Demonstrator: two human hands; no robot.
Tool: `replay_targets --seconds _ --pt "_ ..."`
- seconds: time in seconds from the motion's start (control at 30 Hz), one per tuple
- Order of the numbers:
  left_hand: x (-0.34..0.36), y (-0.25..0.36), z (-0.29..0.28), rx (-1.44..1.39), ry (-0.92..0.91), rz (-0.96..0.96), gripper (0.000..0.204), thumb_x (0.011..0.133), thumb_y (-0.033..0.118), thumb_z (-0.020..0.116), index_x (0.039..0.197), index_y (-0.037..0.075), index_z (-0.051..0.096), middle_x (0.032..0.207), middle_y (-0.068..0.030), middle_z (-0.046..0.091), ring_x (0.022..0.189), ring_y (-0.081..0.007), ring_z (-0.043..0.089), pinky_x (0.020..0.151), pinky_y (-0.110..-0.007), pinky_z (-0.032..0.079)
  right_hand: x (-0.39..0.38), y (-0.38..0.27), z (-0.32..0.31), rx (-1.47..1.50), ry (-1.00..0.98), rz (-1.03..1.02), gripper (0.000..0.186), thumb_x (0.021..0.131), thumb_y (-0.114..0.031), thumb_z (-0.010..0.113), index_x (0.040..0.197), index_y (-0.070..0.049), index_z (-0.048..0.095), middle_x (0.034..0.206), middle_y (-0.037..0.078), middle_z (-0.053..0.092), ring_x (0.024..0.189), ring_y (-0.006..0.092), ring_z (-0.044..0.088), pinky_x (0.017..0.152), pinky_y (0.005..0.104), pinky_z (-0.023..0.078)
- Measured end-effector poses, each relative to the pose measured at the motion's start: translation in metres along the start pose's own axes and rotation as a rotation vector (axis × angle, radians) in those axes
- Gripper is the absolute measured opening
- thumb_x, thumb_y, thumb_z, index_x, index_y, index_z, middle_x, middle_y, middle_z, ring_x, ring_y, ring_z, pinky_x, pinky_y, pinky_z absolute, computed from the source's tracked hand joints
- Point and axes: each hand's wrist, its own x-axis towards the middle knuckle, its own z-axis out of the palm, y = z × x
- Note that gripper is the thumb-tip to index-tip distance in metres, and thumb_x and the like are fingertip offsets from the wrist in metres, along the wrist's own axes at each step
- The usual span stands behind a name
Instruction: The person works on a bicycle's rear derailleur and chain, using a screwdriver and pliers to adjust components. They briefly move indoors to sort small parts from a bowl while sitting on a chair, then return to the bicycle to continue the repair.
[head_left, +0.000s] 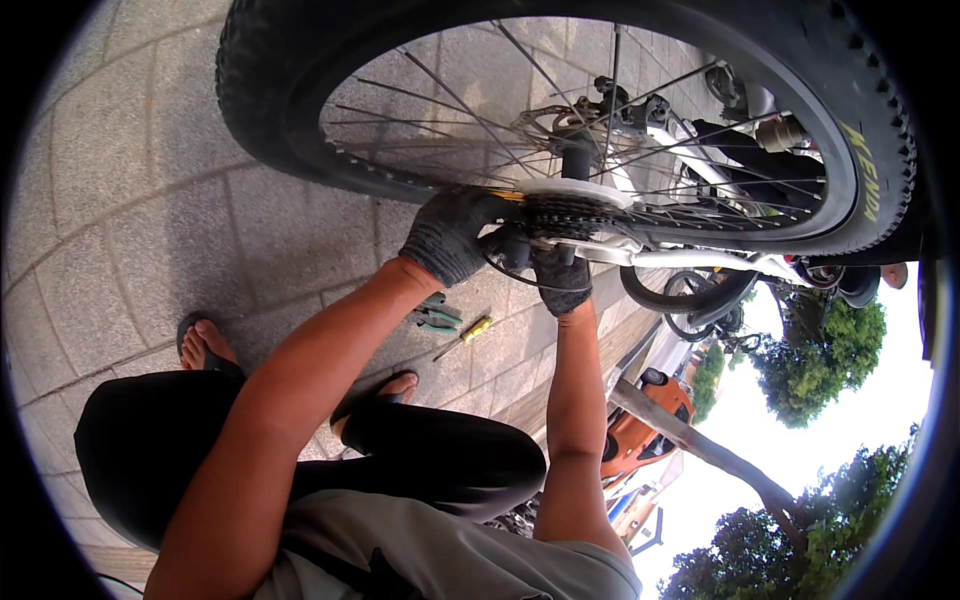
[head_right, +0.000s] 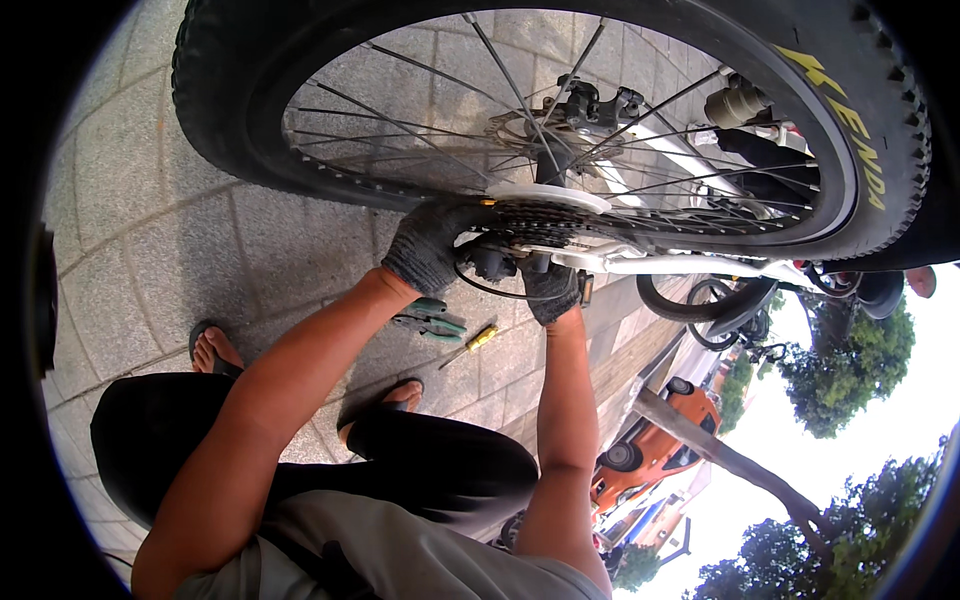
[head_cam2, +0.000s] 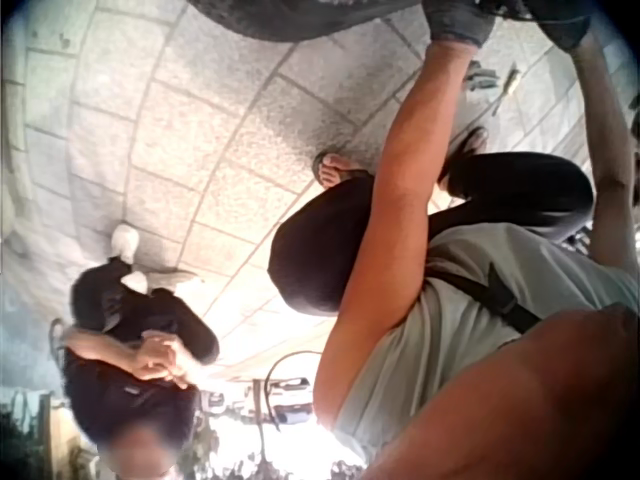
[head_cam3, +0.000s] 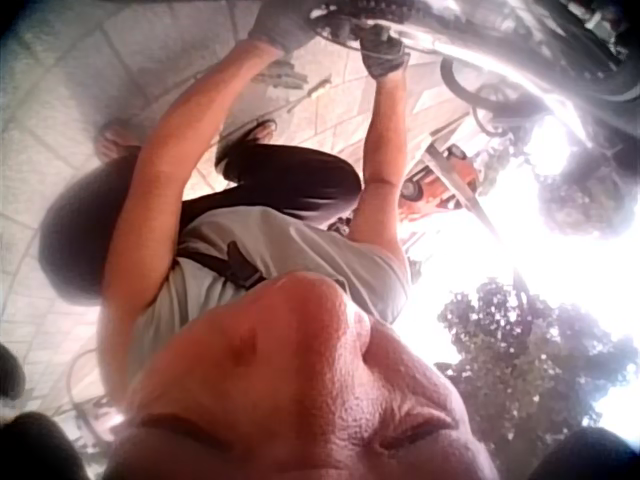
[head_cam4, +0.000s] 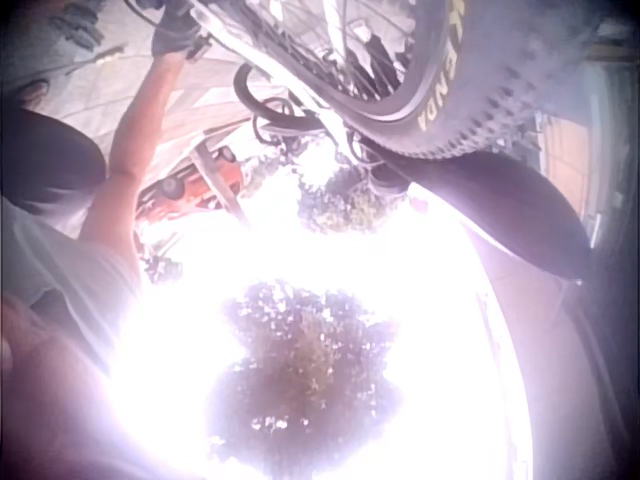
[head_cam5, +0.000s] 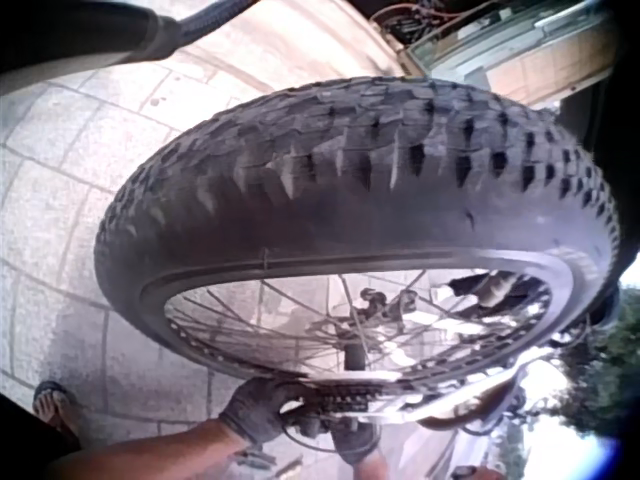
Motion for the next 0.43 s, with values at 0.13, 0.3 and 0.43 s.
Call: replay_targets --seconds 0.13,0.3,0.43 --pt "0.002 -0.001 0.002 -0.083 0.007 0.02 0.037 0.079 0.012 0.08 0.115 0.017 0.076 0.109 -0.0093 0.076 0.101 -0.0312 0.072 0.091 -0.043 0.057 0.003 -0.004 0.0 0.019 0.026 0.043 0.054 0.095 -0.019 0.069 0.146 -0.015 0.052 0.14 0.017 0.06 0.121 0.0392 0.062 0.101 0.0516 0.049" --pt "0.0 -0.011 0.007 -0.143 -0.02 -0.014 0.035 0.081 0.011 0.079 0.115 0.018 0.076 0.109 -0.0093 0.076 0.102 -0.0313 0.072 0.091 -0.042 0.057 0.006 0.0 -0.003 0.171 0.001 0.128 0.04 0.095 -0.021 0.07 0.133 -0.011 0.063 0.132 0.015 0.065 0.121 0.0359 0.062 0.105 0.0489 0.047" --pt "0.002 -0.018 0.007 -0.231 -0.095 -0.078 0.033 0.083 0.013 0.079 0.115 0.017 0.076 0.112 -0.0096 0.076 0.103 -0.0301 0.073 0.092 -0.041 0.057 0.018 -0.007 -0.018 0.217 0.078 0.016 0.056 0.096 -0.015 0.071 0.149 -0.018 0.052 0.151 0.017 0.055 0.123 0.0305 0.066 0.103 0.0431 0.053"
